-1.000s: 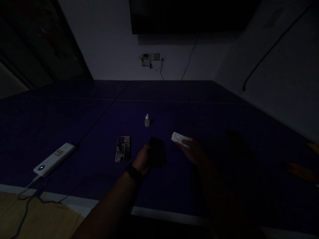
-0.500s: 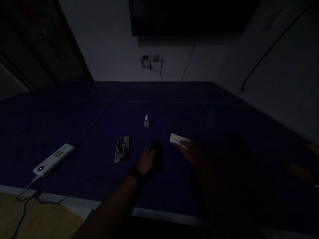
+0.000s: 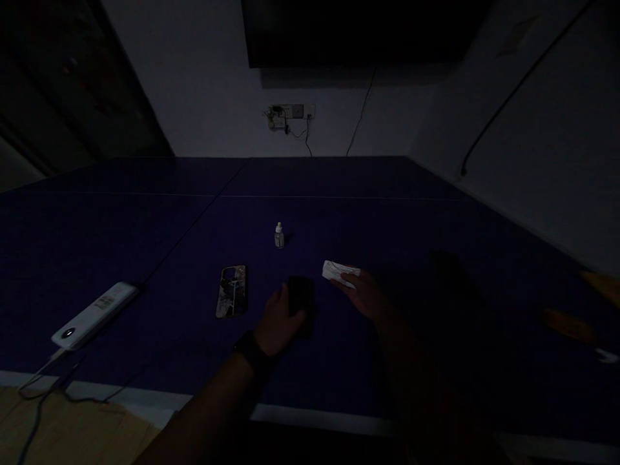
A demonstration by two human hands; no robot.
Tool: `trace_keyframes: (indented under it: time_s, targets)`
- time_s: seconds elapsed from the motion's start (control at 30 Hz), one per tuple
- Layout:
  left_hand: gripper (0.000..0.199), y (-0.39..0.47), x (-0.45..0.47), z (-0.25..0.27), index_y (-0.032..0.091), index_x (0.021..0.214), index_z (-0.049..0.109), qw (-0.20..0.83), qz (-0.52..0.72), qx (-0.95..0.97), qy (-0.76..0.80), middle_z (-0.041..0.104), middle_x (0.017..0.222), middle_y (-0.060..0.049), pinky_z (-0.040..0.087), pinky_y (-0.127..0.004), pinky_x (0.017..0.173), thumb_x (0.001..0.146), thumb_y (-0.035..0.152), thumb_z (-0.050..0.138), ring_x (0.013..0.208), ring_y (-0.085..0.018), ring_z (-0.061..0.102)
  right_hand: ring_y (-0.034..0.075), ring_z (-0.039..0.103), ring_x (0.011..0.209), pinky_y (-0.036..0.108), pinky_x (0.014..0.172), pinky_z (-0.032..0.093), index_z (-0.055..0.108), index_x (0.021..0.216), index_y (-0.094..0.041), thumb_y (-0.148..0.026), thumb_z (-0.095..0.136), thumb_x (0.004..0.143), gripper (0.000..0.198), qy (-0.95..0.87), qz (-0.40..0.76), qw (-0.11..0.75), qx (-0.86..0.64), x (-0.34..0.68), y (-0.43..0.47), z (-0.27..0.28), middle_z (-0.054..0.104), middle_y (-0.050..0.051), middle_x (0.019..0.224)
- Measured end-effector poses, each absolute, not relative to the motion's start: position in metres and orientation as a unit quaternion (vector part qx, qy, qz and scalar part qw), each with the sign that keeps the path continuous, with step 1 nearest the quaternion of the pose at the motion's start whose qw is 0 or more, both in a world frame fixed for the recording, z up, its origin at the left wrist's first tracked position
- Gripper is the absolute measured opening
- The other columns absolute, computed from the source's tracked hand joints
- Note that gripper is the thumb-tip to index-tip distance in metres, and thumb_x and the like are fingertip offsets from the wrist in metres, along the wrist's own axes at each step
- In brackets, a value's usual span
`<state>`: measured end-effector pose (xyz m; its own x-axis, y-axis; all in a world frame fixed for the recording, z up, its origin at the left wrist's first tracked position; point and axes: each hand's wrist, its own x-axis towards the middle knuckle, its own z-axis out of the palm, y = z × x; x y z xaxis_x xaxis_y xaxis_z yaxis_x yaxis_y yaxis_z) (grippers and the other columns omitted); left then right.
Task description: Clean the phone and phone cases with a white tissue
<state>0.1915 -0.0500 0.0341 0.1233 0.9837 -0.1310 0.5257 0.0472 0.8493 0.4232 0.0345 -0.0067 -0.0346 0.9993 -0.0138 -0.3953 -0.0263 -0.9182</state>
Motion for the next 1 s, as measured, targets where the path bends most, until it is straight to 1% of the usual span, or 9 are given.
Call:
trace_keyframes:
  time_s: [0.1,0.17,0.27,0.37,0.57,0.7,0.83,0.93,1.0]
  targets:
    - [0.11,-0.058,0.187,0.028,0.011,0.158,0.014,0.324,0.22,0.712,0.583,0.046,0.146,-0.024,0.036,-0.054,0.11,0.073,0.043,0.075,0.135,-0.042,0.044,0.032,0.069,0.107,0.049,0.093,0.058,0.072,0.09,-0.022,-0.037,0.087,0.063,0.034,-0.39,0.611,0.57,-0.388,0.422,0.033,-0.004,0.077,0.007,0.101]
    - [0.116,-0.062,0.185,0.022,0.014,0.159,0.007,0.279,0.197,0.756,0.559,0.04,0.152,-0.023,0.036,-0.055,0.111,0.07,0.032,0.078,0.137,-0.042,0.043,0.031,0.069,0.107,0.049,0.095,0.057,0.072,0.093,-0.022,-0.037,0.087,0.063,0.036,-0.393,0.611,0.565,-0.391,0.422,0.033,-0.004,0.077,0.007,0.103]
    - [0.109,-0.068,0.184,0.015,0.017,0.159,0.008,0.24,0.181,0.774,0.557,0.035,0.156,-0.022,0.037,-0.054,0.111,0.072,0.023,0.075,0.137,-0.04,0.042,0.028,0.07,0.105,0.045,0.097,0.055,0.072,0.098,-0.021,-0.033,0.089,0.06,0.043,-0.402,0.602,0.559,-0.404,0.422,0.033,-0.004,0.076,0.007,0.105]
    - [0.103,-0.075,0.185,0.011,0.019,0.158,0.012,0.211,0.194,0.776,0.562,0.036,0.156,-0.019,0.037,-0.055,0.112,0.075,0.025,0.073,0.137,-0.039,0.04,0.027,0.072,0.1,0.043,0.095,0.056,0.072,0.099,-0.019,-0.032,0.089,0.059,0.046,-0.412,0.582,0.555,-0.428,0.421,0.033,-0.006,0.077,0.007,0.101]
    - [0.096,-0.084,0.183,0.006,0.02,0.157,0.017,0.2,0.219,0.786,0.543,0.036,0.154,-0.017,0.038,-0.056,0.111,0.077,0.026,0.07,0.134,-0.038,0.041,0.028,0.073,0.095,0.042,0.087,0.059,0.072,0.1,-0.017,-0.043,0.084,0.066,0.045,-0.451,0.524,0.544,-0.476,0.422,0.035,-0.012,0.078,0.008,0.096]
    - [0.117,-0.062,0.166,0.01,0.021,0.158,0.012,0.218,0.223,0.82,0.479,0.028,0.157,-0.02,0.033,-0.061,0.114,0.068,0.043,0.082,0.141,-0.042,0.031,0.03,0.074,0.09,0.044,0.084,0.06,0.073,0.099,-0.017,-0.047,0.08,0.068,0.043,-0.493,0.469,0.526,-0.511,0.427,0.036,-0.012,0.078,0.009,0.094]
    - [0.15,-0.028,0.147,0.012,0.017,0.16,0.004,0.222,0.193,0.869,0.398,0.014,0.162,-0.025,0.023,-0.065,0.117,0.047,0.068,0.088,0.149,-0.048,0.015,0.03,0.073,0.09,0.046,0.088,0.059,0.075,0.099,-0.019,-0.045,0.073,0.075,0.035,-0.547,0.4,0.501,-0.538,0.431,0.038,0.003,0.078,0.007,0.093]
    - [0.156,-0.013,0.141,0.007,0.014,0.16,0.0,0.224,0.166,0.886,0.371,0.012,0.163,-0.029,0.02,-0.066,0.118,0.045,0.078,0.083,0.15,-0.049,0.011,0.029,0.073,0.097,0.046,0.095,0.056,0.077,0.102,-0.025,-0.036,0.071,0.076,0.029,-0.598,0.368,0.474,-0.532,0.428,0.039,0.016,0.078,0.004,0.101]
    - [0.158,-0.01,0.14,0.002,0.012,0.159,-0.001,0.226,0.163,0.884,0.376,0.014,0.162,-0.031,0.021,-0.066,0.117,0.043,0.081,0.082,0.15,-0.05,0.012,0.028,0.071,0.105,0.047,0.101,0.053,0.077,0.108,-0.029,-0.03,0.067,0.077,0.033,-0.651,0.342,0.443,-0.513,0.424,0.039,0.018,0.077,0.002,0.111]
